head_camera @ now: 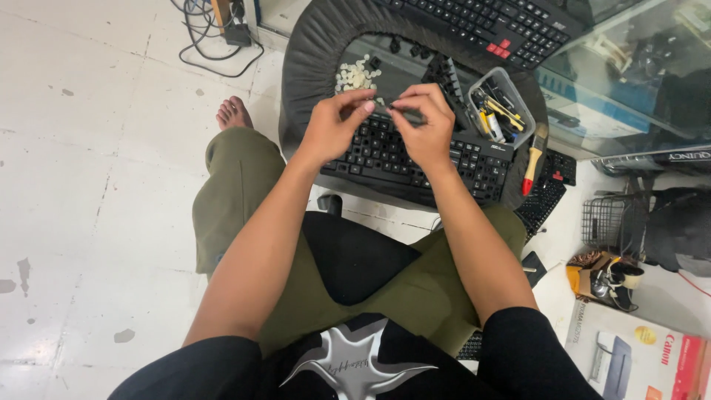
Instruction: Attaching individual keycaps to a computer keyboard switches.
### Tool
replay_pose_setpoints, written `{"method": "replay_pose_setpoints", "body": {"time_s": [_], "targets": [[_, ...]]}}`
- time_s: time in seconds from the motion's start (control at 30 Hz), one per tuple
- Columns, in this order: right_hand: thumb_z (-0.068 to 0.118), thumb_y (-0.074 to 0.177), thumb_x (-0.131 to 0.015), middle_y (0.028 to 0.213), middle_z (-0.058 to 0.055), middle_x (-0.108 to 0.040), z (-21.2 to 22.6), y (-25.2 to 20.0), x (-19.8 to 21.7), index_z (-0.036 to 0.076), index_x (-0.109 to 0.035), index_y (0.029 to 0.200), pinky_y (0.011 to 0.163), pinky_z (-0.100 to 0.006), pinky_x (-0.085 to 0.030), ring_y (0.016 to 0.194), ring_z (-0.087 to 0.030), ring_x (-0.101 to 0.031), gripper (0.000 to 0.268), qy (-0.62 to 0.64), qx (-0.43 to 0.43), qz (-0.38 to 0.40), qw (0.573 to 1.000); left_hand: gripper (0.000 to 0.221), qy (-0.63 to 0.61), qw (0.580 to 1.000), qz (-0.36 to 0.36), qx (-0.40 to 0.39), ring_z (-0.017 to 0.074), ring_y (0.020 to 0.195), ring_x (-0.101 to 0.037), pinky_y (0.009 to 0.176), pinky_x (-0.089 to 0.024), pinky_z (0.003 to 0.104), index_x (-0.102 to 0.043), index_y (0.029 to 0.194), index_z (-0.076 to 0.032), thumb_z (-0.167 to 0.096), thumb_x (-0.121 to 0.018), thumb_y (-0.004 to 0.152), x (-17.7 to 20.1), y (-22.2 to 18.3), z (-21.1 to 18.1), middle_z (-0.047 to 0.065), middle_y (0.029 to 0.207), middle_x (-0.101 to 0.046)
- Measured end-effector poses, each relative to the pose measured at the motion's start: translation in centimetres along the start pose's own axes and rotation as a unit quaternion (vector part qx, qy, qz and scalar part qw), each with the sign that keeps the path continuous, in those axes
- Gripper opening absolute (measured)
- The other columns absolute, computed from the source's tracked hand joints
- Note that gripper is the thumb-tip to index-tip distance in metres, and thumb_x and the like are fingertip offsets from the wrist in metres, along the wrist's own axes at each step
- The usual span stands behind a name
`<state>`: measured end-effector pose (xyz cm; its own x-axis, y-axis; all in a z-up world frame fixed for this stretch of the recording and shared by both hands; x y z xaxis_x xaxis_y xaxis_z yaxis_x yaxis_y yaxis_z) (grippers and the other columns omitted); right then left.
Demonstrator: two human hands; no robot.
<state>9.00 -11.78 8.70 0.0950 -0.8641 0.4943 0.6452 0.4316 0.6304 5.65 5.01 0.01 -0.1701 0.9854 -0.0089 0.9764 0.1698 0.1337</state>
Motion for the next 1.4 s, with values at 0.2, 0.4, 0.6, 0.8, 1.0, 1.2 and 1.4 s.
{"method": "replay_pose_setpoints", "body": {"time_s": [0.2,0.4,0.6,0.8,1.0,1.2,1.4], "targets": [[-0.016,0.083,-0.083,0.097,-0.014,-0.070,2.0,-1.0,1.0,-0.002,-0.078,0.095,0.074,-0.039,-0.062,0.089,-0.031,-0.074,0.020,0.018,0.008,-0.019,1.000,0.020,-0.097,0.994,0.051,-0.006,0.0115,0.095,-0.068,0.079,-0.060,0.029,-0.078,0.119,-0.013,-0.017,-0.075,0.099,-1.4,-0.9,-2.7,0.009,0.098,-0.079],[-0.019,0.084,-0.080,0.097,-0.016,-0.072,1.0,-2.2,1.1,-0.004,-0.079,0.100,0.075,-0.037,-0.063,0.089,-0.030,-0.075,0.022,0.092,-0.035,-0.025,0.995,0.024,-0.120,0.991,0.051,0.018,0.0101,0.094,-0.070,0.083,-0.060,0.027,-0.079,0.119,-0.014,-0.017,-0.081,0.095,-2.1,-0.8,-1.7,0.006,0.099,-0.080],[-0.018,0.086,-0.079,0.096,-0.018,-0.073,0.3,-3.2,2.1,-0.007,-0.077,0.103,0.074,-0.036,-0.064,0.087,-0.029,-0.076,0.021,0.095,-0.061,-0.032,0.993,0.020,-0.134,0.989,0.054,0.034,0.0091,0.093,-0.070,0.080,-0.060,0.027,-0.080,0.117,-0.014,-0.021,-0.078,0.099,-3.1,-0.5,-2.1,0.006,0.098,-0.079],[-0.009,0.083,-0.084,0.093,-0.015,-0.075,0.4,-3.7,3.1,0.003,-0.082,0.102,0.067,-0.041,-0.059,0.083,-0.032,-0.075,0.023,0.010,-0.034,-0.012,0.999,0.022,-0.146,0.980,0.100,0.092,0.0200,0.096,-0.075,0.081,-0.061,0.028,-0.079,0.117,-0.011,-0.021,-0.076,0.098,-4.2,-0.2,-1.2,0.016,0.104,-0.079],[-0.005,0.084,-0.086,0.091,-0.013,-0.075,0.7,-4.6,3.2,0.004,-0.082,0.099,0.070,-0.038,-0.060,0.081,-0.031,-0.075,0.018,-0.035,-0.027,-0.038,0.998,0.025,-0.149,0.971,0.138,0.126,0.0214,0.101,-0.075,0.085,-0.061,0.030,-0.077,0.122,-0.008,-0.020,-0.068,0.101,-4.9,-0.7,-2.9,0.017,0.110,-0.078],[-0.008,0.088,-0.080,0.106,-0.017,-0.075,3.2,-3.6,3.5,-0.003,-0.080,0.102,0.077,-0.042,-0.060,0.091,-0.033,-0.074,0.014,-0.039,0.006,-0.012,0.999,0.025,-0.139,0.969,0.161,0.124,0.0192,0.096,-0.077,0.084,-0.063,0.031,-0.076,0.123,-0.008,-0.023,-0.069,0.103,-6.2,0.0,1.2,0.014,0.104,-0.080],[-0.011,0.086,-0.081,0.101,-0.017,-0.078,2.6,-4.3,3.3,-0.003,-0.080,0.100,0.074,-0.042,-0.061,0.092,-0.033,-0.074,0.017,-0.039,0.023,0.028,0.999,0.038,-0.136,0.966,0.188,0.118,0.0204,0.095,-0.076,0.084,-0.062,0.029,-0.064,0.138,-0.003,-0.016,-0.069,0.102,-5.4,-0.6,0.7,0.018,0.103,-0.079]]}}
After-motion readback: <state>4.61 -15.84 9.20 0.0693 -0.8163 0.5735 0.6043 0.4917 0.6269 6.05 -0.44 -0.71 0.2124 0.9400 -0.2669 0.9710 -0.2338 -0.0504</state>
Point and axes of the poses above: each hand's wrist, its own y-axis towards the middle knuckle, its own x-axis out of the back of the hand, z = x × y, the point moved 5 cm from there along y, towards the middle knuckle
